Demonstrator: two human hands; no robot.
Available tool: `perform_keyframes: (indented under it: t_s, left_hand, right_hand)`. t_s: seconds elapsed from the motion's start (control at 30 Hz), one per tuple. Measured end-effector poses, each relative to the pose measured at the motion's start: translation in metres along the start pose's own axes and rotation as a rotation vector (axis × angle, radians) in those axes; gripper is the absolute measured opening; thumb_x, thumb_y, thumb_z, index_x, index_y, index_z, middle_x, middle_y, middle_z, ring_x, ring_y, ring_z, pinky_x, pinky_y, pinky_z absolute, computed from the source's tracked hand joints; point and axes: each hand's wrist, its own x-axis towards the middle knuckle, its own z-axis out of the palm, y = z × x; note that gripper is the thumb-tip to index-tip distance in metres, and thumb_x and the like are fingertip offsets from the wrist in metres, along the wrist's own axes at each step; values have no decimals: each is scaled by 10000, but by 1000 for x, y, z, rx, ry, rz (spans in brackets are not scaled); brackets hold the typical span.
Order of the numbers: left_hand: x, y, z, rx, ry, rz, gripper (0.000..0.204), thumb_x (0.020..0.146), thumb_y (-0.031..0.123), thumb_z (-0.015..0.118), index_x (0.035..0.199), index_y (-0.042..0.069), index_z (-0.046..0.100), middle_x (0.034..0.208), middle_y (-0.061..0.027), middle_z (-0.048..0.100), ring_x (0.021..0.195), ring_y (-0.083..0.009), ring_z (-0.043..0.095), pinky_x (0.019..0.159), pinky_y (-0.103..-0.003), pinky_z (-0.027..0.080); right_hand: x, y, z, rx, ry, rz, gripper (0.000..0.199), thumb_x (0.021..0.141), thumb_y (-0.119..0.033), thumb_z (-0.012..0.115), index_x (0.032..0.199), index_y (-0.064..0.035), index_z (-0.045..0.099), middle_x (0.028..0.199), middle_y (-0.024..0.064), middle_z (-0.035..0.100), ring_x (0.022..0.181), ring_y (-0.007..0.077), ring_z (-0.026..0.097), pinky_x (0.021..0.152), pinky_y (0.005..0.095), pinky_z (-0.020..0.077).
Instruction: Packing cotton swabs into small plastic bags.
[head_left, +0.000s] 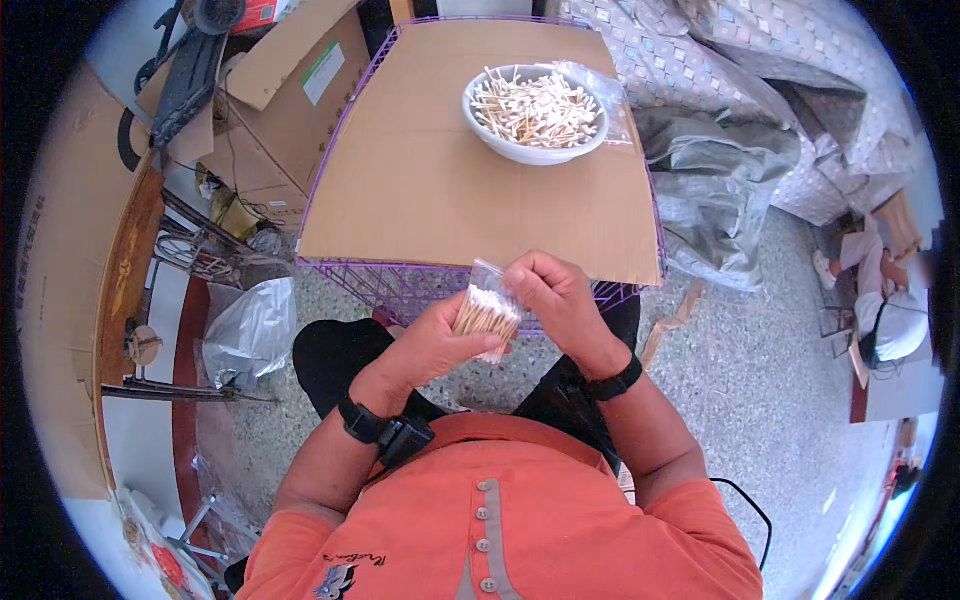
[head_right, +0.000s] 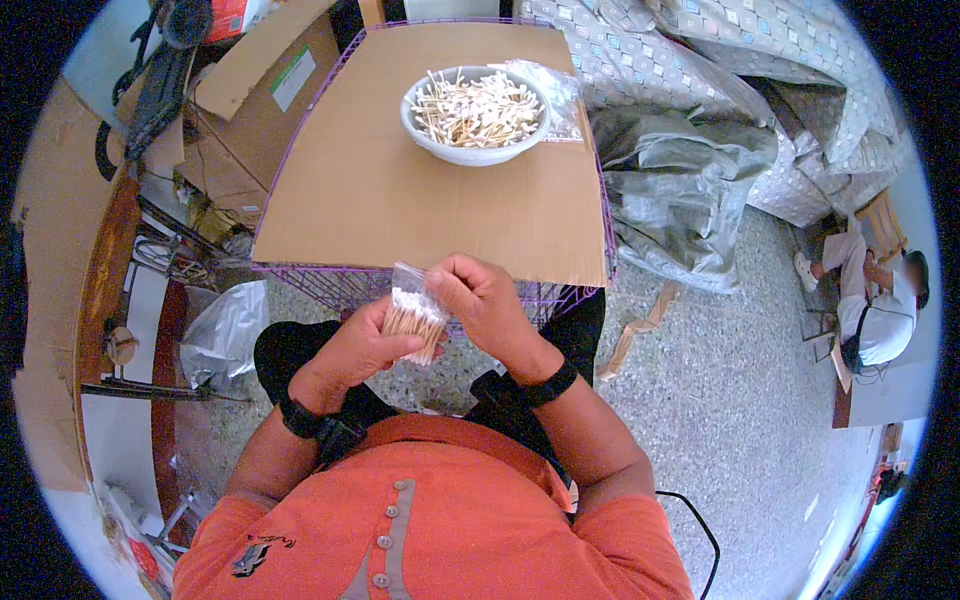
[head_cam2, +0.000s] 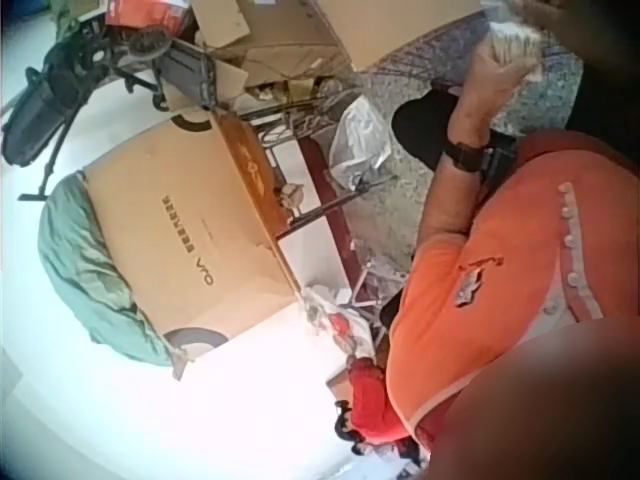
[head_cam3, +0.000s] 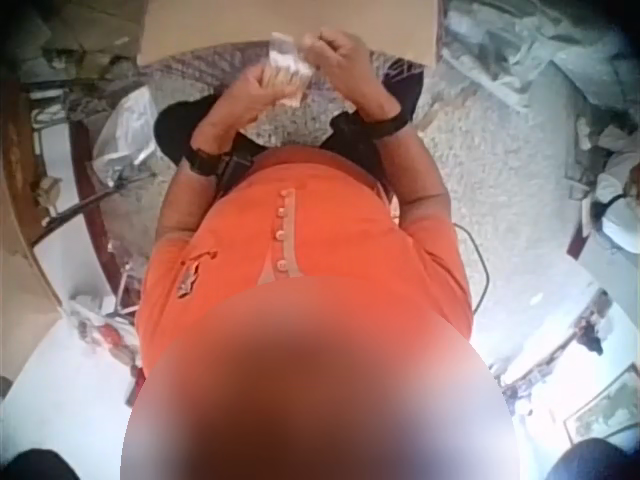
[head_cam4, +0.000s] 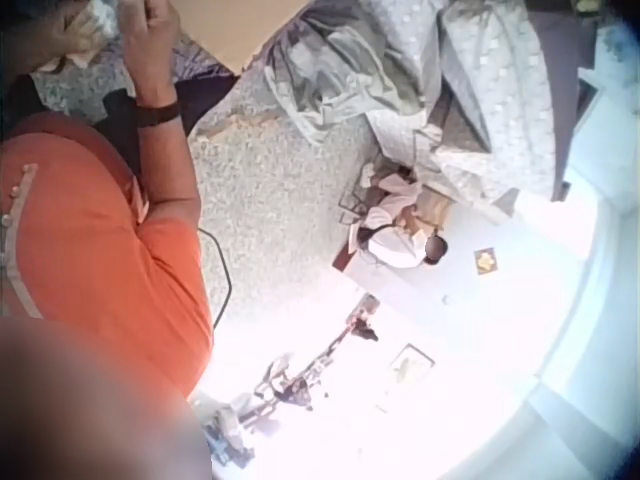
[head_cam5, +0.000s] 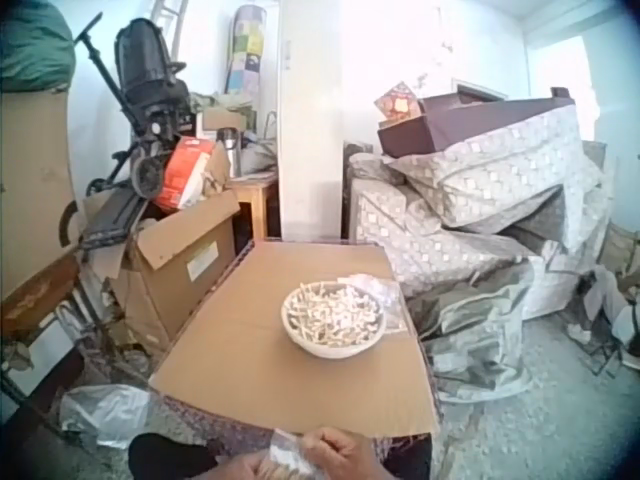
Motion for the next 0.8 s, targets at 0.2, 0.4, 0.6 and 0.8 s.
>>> perform_keyframes:
  t_s: [0.2, 0.4, 0.6, 0.8]
  left_hand:
    - [0, -5, -2, -74, -7, 43, 352, 899, 116, 676, 1206, 9, 542, 1055, -56, 648, 922, -136, 651, 808, -298, 540]
    - [-7, -2, -3, -5, -22, 61, 385, 870, 199, 711, 1178, 23, 561, 1025, -60, 673, 904, -157, 661, 805, -303, 535]
    - [-12, -9, -6, -68, -41, 112, 353, 876, 148, 700, 1172, 16, 559, 1012, -57, 668, 907, -154, 658, 806, -309, 533]
    - [-22, -3, -6, 39, -44, 171, 335, 871, 170, 729, 1137, 34, 576, 950, 5, 629, 831, -70, 584, 742, -249, 496]
  right_hand:
    - [2, -15, 3, 131, 17, -28, 183, 970, -179, 595, 906, -13, 636, 765, -39, 568, 705, 43, 477, 616, 213, 406]
    - [2, -16, 4, -101, -66, -29, 188, 960, -189, 602, 901, -14, 635, 768, -6, 615, 720, 72, 536, 635, 252, 458]
    - [0, -27, 11, -162, -56, -75, 186, 956, -193, 607, 919, -13, 635, 769, 23, 617, 726, 85, 543, 645, 262, 462]
    - [7, -54, 20, -276, -135, -218, 144, 914, -156, 646, 915, -12, 659, 819, 75, 649, 754, 146, 601, 681, 290, 479]
